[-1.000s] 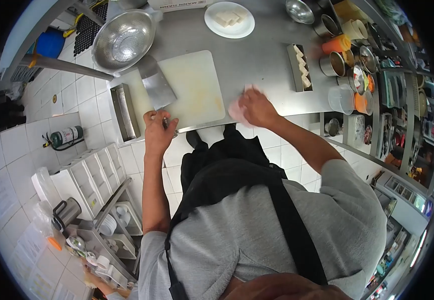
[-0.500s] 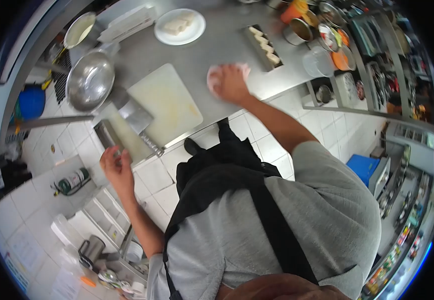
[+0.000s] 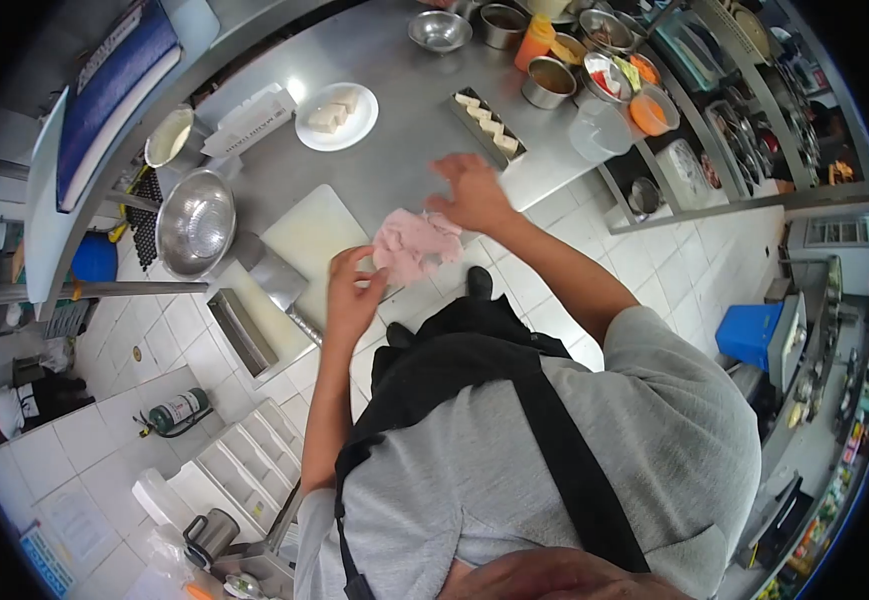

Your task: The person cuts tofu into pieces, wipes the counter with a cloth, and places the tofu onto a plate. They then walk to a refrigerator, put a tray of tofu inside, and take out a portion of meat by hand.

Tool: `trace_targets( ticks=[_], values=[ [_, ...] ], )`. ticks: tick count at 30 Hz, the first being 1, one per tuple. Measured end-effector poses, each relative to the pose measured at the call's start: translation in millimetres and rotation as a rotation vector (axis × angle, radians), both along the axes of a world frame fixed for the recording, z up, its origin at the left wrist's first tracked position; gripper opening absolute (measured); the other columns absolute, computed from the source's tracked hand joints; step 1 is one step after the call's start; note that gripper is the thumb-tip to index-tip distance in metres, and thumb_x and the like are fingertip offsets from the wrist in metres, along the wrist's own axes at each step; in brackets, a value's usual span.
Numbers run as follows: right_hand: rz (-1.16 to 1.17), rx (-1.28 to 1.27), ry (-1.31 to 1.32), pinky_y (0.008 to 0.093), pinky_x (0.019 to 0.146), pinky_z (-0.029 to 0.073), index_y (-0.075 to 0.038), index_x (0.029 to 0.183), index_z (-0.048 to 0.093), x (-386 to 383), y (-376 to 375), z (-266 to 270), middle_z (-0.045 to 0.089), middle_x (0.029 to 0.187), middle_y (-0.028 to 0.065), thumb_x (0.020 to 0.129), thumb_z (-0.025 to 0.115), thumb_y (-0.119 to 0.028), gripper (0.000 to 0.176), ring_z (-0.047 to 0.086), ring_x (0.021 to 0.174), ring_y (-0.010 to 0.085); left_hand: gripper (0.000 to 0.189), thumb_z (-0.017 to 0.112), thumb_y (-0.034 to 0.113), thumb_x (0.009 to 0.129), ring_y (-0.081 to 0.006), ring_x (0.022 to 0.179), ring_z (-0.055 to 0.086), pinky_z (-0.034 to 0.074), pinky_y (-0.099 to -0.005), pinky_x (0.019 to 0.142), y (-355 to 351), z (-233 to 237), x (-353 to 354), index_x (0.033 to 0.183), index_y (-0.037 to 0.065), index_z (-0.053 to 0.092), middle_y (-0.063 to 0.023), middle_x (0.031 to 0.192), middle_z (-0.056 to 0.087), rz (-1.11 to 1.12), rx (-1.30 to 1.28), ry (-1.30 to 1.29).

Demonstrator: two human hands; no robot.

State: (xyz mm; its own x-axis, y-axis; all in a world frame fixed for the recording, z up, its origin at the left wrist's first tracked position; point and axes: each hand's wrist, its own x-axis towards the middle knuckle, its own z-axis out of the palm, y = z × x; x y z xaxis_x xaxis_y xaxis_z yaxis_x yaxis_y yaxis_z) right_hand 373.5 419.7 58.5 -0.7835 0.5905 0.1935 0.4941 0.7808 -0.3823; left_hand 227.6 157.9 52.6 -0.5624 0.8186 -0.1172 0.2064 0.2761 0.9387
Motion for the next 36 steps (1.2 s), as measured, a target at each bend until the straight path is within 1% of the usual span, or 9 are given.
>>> trace_targets(
  ticks=[3,6,9,14,18,24,27,31,36],
  values=[
    [-0.341,0.095,-0.019,0.0508,0.106,0.050,-0.002,0.140,0.058,19,73,-7,0.062,0.135,0.0219,0.083,0.084,-0.047,0.078,0.055,0.133,0.0402,0.054,0.081,0.021,0.090,-0.0329,0.119,0.066,0.061,-0.0435,0.090,57,-32,19,0.140,0.010,0.063,-0.0196,0.141,0.056,-0.074,0.040,0.231],
    [-0.475,-0.138,-0.177,0.0515,0.102,0.053,0.002,0.139,0.055,39,124,-22,0.061,0.133,0.0237,0.081,0.085,-0.047,0.081,0.057,0.129,0.0430,0.066,0.080,0.034,0.089,-0.0411,0.134,0.055,0.051,-0.0543,0.107,100,-40,51,0.146,0.010,0.057,-0.0265,0.143,0.054,-0.092,-0.288,0.448],
    [-0.353,-0.210,-0.129,0.0526,0.099,0.054,0.002,0.131,0.057,54,155,-70,0.063,0.126,0.0245,0.079,0.083,-0.037,0.070,0.060,0.121,0.0454,0.078,0.080,0.040,0.083,-0.0427,0.143,0.047,0.039,-0.0564,0.115,135,-70,52,0.151,0.013,0.052,-0.0283,0.146,0.053,-0.175,-0.445,0.718],
    [-0.276,-0.287,-0.110,0.0507,0.099,0.056,0.003,0.122,0.053,50,193,-70,0.067,0.117,0.0281,0.069,0.084,-0.028,0.069,0.065,0.115,0.0460,0.074,0.076,0.034,0.083,-0.0401,0.148,0.041,0.038,-0.0584,0.116,198,-80,28,0.151,0.016,0.052,-0.0184,0.156,0.046,0.346,-0.242,0.735],
    [-0.223,-0.342,-0.241,0.0475,0.097,0.058,0.004,0.127,0.050,65,203,-45,0.070,0.112,0.0300,0.067,0.086,-0.030,0.078,0.070,0.109,0.0466,0.078,0.074,0.037,0.082,-0.0373,0.151,0.038,0.038,-0.0571,0.117,243,-70,41,0.154,0.019,0.049,-0.0148,0.159,0.045,0.502,-0.589,0.471],
    [-0.196,-0.525,-0.220,0.0448,0.090,0.059,0.008,0.130,0.050,80,224,-35,0.074,0.109,0.0252,0.070,0.085,-0.024,0.076,0.074,0.094,0.0426,0.037,0.075,0.008,0.079,-0.0329,0.137,0.053,0.041,-0.0556,0.111,263,-89,99,0.113,0.022,0.074,-0.0022,0.133,0.066,-0.327,-0.010,0.553],
    [-0.186,-0.971,0.001,0.0411,0.089,0.057,0.006,0.126,0.053,102,228,-47,0.073,0.108,0.0192,0.071,0.084,-0.020,0.069,0.072,0.096,0.0334,0.030,0.075,0.008,0.078,-0.0329,0.129,0.058,0.046,-0.0550,0.105,242,-77,121,0.105,0.021,0.074,-0.0036,0.125,0.068,-0.419,-0.015,0.634],
    [-0.246,-0.924,0.073,0.0371,0.092,0.053,0.004,0.125,0.054,167,183,-29,0.069,0.112,0.0145,0.073,0.078,-0.014,0.060,0.065,0.102,0.0247,0.029,0.074,0.006,0.078,-0.0328,0.121,0.062,0.052,-0.0532,0.094,206,-105,72,0.102,0.022,0.074,-0.0054,0.119,0.069,-0.307,0.106,0.580],
    [-0.355,-0.877,0.340,0.0369,0.091,0.052,0.001,0.128,0.054,242,106,-9,0.065,0.112,0.0121,0.073,0.075,-0.010,0.060,0.062,0.102,0.0232,0.028,0.075,0.014,0.083,-0.0325,0.127,0.058,0.049,-0.0561,0.099,151,-72,-1,0.110,0.022,0.074,-0.0049,0.127,0.065,-0.132,-0.345,0.744]
  ],
)
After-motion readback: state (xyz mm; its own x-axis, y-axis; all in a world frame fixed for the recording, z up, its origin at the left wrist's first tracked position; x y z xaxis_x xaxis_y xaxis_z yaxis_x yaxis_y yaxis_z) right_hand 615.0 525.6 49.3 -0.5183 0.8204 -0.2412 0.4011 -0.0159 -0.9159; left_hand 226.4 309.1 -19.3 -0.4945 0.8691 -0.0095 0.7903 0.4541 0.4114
